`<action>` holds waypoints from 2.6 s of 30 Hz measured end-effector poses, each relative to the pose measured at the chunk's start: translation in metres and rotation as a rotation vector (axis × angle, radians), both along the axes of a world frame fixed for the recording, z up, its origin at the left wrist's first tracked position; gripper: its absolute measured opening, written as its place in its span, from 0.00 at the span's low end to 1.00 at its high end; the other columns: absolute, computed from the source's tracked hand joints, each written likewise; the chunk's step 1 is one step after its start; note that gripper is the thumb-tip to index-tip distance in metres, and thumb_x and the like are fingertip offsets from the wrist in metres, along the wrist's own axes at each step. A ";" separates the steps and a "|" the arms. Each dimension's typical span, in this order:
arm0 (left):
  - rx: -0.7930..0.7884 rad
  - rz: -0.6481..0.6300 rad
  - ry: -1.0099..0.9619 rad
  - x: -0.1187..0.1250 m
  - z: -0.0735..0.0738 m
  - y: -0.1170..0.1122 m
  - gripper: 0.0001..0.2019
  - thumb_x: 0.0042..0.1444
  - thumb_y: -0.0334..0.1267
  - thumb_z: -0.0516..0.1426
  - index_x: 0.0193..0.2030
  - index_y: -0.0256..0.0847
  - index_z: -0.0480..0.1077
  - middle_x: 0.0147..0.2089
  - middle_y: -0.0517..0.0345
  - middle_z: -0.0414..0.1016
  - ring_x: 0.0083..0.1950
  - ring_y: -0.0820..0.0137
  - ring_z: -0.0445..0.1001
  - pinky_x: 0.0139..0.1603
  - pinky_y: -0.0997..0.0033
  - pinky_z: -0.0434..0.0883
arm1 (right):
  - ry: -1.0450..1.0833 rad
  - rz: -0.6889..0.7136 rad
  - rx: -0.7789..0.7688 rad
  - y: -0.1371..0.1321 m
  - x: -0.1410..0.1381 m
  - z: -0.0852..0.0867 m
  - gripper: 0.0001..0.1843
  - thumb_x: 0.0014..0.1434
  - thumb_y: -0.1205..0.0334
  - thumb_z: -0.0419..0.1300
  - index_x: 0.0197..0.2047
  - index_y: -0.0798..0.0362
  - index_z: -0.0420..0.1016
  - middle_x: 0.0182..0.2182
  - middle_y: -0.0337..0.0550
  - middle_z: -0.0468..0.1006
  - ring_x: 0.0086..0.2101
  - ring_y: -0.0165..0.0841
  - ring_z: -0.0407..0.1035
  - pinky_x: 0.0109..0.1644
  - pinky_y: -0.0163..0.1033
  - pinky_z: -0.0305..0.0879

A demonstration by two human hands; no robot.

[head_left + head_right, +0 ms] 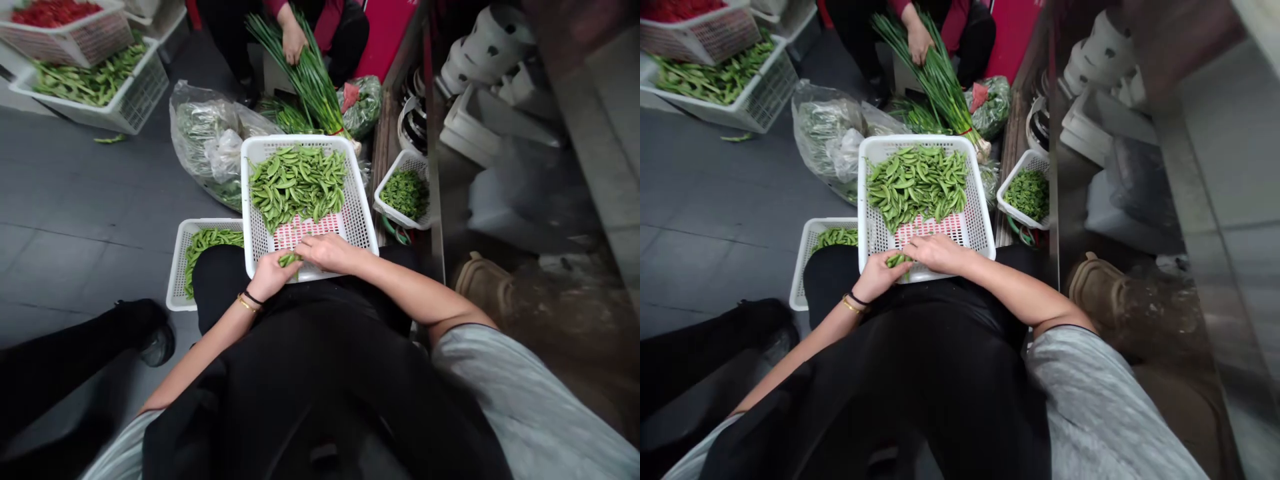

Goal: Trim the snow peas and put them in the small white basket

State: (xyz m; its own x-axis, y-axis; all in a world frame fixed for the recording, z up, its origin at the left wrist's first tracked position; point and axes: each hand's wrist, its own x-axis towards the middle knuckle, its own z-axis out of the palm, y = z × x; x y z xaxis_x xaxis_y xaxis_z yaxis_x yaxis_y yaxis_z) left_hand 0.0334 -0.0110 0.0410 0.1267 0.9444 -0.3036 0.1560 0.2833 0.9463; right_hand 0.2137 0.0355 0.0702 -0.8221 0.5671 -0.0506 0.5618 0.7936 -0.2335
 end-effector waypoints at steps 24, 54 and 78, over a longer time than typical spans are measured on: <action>-0.300 -0.138 -0.588 -0.020 0.005 -0.015 0.16 0.42 0.34 0.66 0.39 0.34 0.72 0.23 0.57 0.73 0.14 0.80 0.60 0.11 0.82 0.54 | 0.723 -0.396 -0.311 0.001 0.045 0.020 0.14 0.63 0.54 0.51 0.39 0.56 0.69 0.30 0.41 0.72 0.26 0.27 0.66 0.30 0.33 0.64; -0.201 -0.497 -0.324 -0.034 0.016 0.003 0.09 0.43 0.39 0.65 0.27 0.35 0.73 0.18 0.56 0.71 0.13 0.76 0.63 0.11 0.79 0.59 | 0.292 0.302 -0.407 0.001 -0.005 0.015 0.13 0.65 0.59 0.49 0.34 0.54 0.70 0.28 0.40 0.73 0.29 0.26 0.66 0.33 0.31 0.59; -0.315 0.019 -0.830 -0.018 -0.005 0.004 0.12 0.39 0.31 0.62 0.33 0.38 0.66 0.25 0.60 0.71 0.20 0.74 0.67 0.17 0.76 0.64 | -0.371 -0.419 -0.116 0.094 -0.037 -0.068 0.15 0.60 0.69 0.52 0.47 0.68 0.71 0.38 0.63 0.78 0.37 0.37 0.72 0.40 0.37 0.61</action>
State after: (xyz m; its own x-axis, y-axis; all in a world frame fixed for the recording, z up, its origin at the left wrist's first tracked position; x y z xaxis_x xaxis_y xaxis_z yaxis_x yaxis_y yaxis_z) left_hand 0.0157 -0.0071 0.0364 0.4068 0.8366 -0.3669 -0.5531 0.5453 0.6299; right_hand 0.1770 0.1294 0.0027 -0.4432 0.8146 -0.3742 0.8841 0.4661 -0.0326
